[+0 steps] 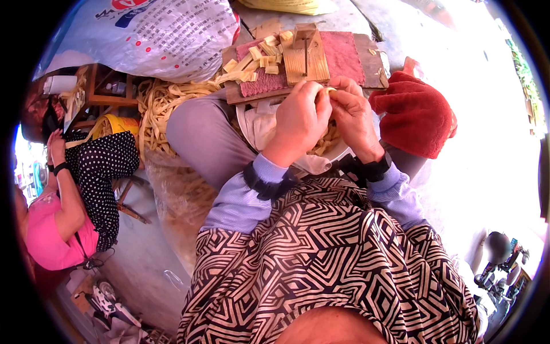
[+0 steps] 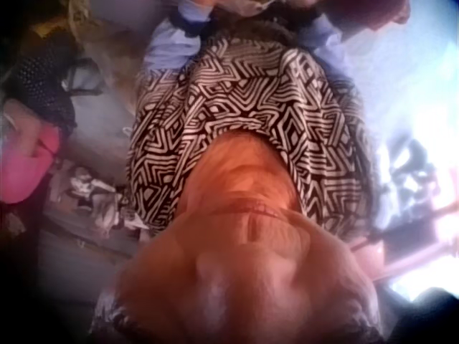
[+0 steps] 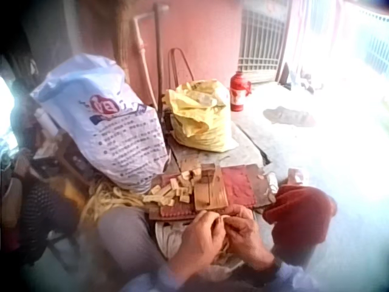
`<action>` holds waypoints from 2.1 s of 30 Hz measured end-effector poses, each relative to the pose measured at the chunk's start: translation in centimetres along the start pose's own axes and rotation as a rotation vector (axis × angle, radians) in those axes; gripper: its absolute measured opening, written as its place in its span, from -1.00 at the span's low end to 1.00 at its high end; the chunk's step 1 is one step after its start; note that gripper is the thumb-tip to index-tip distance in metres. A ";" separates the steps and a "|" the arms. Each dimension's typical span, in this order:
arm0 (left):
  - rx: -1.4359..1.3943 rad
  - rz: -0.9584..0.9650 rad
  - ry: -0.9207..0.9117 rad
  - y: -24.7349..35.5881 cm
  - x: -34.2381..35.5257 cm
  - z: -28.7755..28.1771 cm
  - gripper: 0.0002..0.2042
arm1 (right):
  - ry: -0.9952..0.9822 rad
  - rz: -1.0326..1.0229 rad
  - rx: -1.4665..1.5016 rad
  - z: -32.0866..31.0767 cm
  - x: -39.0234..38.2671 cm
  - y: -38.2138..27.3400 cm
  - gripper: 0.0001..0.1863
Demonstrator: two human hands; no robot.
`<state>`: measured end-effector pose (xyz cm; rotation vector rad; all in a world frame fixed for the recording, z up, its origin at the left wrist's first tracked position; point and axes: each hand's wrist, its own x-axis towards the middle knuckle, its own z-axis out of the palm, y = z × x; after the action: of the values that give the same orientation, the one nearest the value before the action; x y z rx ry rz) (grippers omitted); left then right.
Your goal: The person is folding and twisting thin strips of light-colored material by hand to create knotted shapes and placing them into a bowl.
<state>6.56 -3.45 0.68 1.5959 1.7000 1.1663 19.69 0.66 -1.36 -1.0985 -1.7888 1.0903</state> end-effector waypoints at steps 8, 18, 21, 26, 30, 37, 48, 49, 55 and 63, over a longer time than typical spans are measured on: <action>-1.088 -0.875 -0.384 -0.6 -4.7 -0.2 -0.79 | 0.145 -0.296 -0.300 -1.6 -0.2 0.1 -0.79; 0.463 0.271 -0.067 -0.6 -2.8 -2.1 -0.97 | -0.513 0.184 0.083 -5.0 2.6 -3.4 -0.53; 0.385 0.332 -0.083 -0.3 -1.8 -2.3 -0.96 | -0.611 0.054 -0.033 -4.3 2.9 -3.4 -0.70; -0.091 0.036 -0.448 0.5 -0.7 -4.9 -0.78 | -0.764 0.349 0.231 -6.1 3.2 -3.7 -0.86; -0.243 -0.072 -0.538 -0.3 -1.0 -4.1 -0.78 | -0.661 0.068 0.025 -5.7 2.1 -4.3 -0.76; -0.367 -0.148 -0.559 -0.5 -0.3 -4.3 -0.79 | -0.677 -0.425 -0.553 -5.4 2.7 -5.7 -0.83; -0.616 -0.457 -0.724 -0.3 -0.3 -5.5 -0.74 | -0.817 0.416 0.240 -5.8 2.8 -4.9 -0.77; -0.634 -0.436 -0.727 -0.5 -0.2 -5.4 -0.75 | -0.824 0.499 0.320 -5.7 3.0 -4.8 -0.78; -0.588 -0.386 -0.654 -1.4 1.7 -5.5 -0.78 | -0.656 0.446 0.395 -5.6 4.6 -3.0 -0.87; -0.620 -0.535 -0.311 -5.7 6.0 -5.4 -0.89 | -0.268 0.130 -0.080 -2.1 7.1 -0.2 -0.83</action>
<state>-1.89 1.58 -0.53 0.8210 1.2701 0.9700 19.11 7.75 0.71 -1.1744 -2.0057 1.3042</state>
